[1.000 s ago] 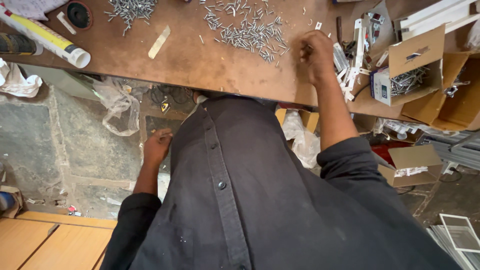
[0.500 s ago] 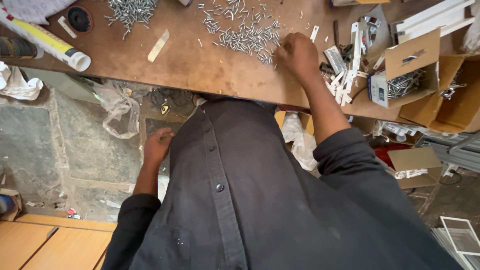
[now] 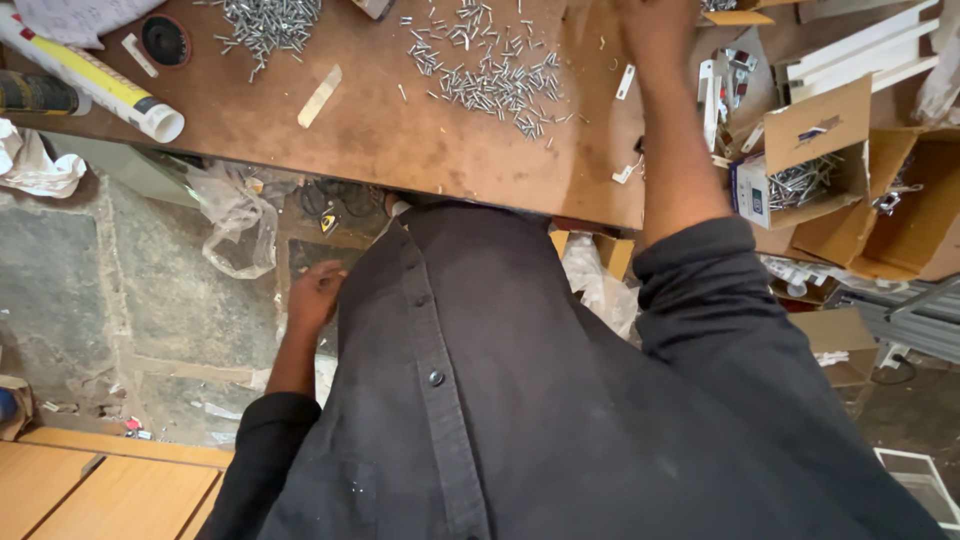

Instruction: The person sorts small metal fasteners on a workbench by hand, picking up individual pieces and placing them into piles. The person occasionally moves a small white plastic piece aside to reach the fasteners.

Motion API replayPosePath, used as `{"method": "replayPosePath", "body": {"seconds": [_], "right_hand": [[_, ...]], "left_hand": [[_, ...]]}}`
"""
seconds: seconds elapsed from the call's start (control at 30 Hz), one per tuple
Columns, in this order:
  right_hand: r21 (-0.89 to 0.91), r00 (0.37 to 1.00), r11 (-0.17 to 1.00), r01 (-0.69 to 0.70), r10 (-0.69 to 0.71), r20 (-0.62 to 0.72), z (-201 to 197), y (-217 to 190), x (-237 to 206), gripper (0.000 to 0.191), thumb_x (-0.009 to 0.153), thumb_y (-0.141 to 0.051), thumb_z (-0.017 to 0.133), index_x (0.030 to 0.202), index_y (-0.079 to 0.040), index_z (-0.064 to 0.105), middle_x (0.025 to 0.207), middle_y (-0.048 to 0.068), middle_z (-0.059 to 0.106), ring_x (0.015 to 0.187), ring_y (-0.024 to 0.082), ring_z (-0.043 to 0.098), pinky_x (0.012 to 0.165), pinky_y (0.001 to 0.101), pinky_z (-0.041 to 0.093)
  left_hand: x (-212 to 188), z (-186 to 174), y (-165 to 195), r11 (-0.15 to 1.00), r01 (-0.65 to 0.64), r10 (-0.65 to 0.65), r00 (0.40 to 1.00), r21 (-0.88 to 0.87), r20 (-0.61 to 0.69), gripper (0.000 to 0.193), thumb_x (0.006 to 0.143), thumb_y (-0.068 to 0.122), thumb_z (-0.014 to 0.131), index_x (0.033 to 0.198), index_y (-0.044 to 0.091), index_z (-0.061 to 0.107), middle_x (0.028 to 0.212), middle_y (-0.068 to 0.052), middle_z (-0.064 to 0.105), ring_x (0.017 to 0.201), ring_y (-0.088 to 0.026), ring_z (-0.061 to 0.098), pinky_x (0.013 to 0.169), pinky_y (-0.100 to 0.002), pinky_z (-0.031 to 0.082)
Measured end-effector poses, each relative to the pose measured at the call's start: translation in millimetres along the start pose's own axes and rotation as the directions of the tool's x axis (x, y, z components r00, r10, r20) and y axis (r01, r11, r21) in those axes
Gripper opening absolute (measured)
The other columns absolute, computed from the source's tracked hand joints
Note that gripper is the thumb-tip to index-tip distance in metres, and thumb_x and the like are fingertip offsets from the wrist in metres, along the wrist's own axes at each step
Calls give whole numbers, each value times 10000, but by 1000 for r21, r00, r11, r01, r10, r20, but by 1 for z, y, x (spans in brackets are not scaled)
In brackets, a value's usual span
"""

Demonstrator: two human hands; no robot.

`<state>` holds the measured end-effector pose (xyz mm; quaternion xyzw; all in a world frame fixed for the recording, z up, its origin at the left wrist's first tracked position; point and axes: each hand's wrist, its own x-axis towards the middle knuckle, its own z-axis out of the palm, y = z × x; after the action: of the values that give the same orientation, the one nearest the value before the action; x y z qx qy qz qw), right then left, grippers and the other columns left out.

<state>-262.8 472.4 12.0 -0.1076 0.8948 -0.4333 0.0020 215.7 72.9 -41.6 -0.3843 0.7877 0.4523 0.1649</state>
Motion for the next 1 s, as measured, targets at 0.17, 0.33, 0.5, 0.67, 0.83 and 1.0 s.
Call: {"method": "replayPosePath", "body": {"seconds": [0.17, 0.33, 0.5, 0.67, 0.83, 1.0], "right_hand": [[-97, 981, 988, 118, -101, 164, 27, -4, -31, 123, 903, -140, 727, 998, -73, 767, 796, 133, 697, 708, 265, 683, 671, 393, 538], [-116, 961, 981, 153, -121, 247, 31, -15, -46, 242, 816, -164, 807, 1038, -76, 764, 896, 159, 706, 795, 321, 699, 712, 417, 551], [-143, 964, 981, 133, -95, 248, 36, -16, -49, 220, 832, -184, 816, 1007, -65, 752, 914, 146, 720, 815, 310, 710, 737, 419, 556], [305, 955, 919, -250, 182, 236, 49, -1, -54, 171, 977, -138, 687, 1062, -6, 754, 907, 160, 702, 740, 259, 664, 683, 390, 507], [800, 771, 86, -594, 345, 536, 36, 13, -62, 234, 1004, -111, 535, 1171, 42, 592, 1096, 197, 726, 990, 289, 733, 889, 402, 633], [829, 786, -187, -527, 263, 559, 31, 16, -73, 486, 984, -253, 390, 1265, 99, 573, 1296, 257, 666, 1257, 368, 670, 1078, 447, 585]], "left_hand": [[-2, 5, -2, 994, -98, 100, 994, -42, 53, 313, 945, 118, 650, 1251, 82, 701, 1128, -101, 770, 1033, -191, 736, 902, -317, 549], [-10, -3, -6, 1000, -14, 14, 998, 1, 66, 285, 968, 150, 650, 1245, 101, 699, 1110, -104, 774, 1020, -205, 738, 894, -321, 541], [-14, -7, -8, 994, -13, 10, 1000, 107, 22, 303, 954, 187, 683, 1244, 102, 710, 1110, -120, 767, 1005, -223, 740, 884, -330, 548], [-11, -1, -17, 999, 49, -48, 998, -20, 52, 306, 955, 188, 671, 1244, 91, 700, 1101, -113, 779, 1009, -207, 747, 891, -322, 553], [-9, 2, -14, 999, 38, -36, 998, -35, 50, 331, 946, 172, 692, 1267, 91, 685, 1123, -132, 765, 1001, -216, 740, 882, -327, 551], [-3, 1, -3, 990, 136, -138, 987, 35, 86, 331, 964, 163, 650, 1291, 140, 691, 1108, -100, 770, 969, -220, 737, 816, -344, 548]]}}
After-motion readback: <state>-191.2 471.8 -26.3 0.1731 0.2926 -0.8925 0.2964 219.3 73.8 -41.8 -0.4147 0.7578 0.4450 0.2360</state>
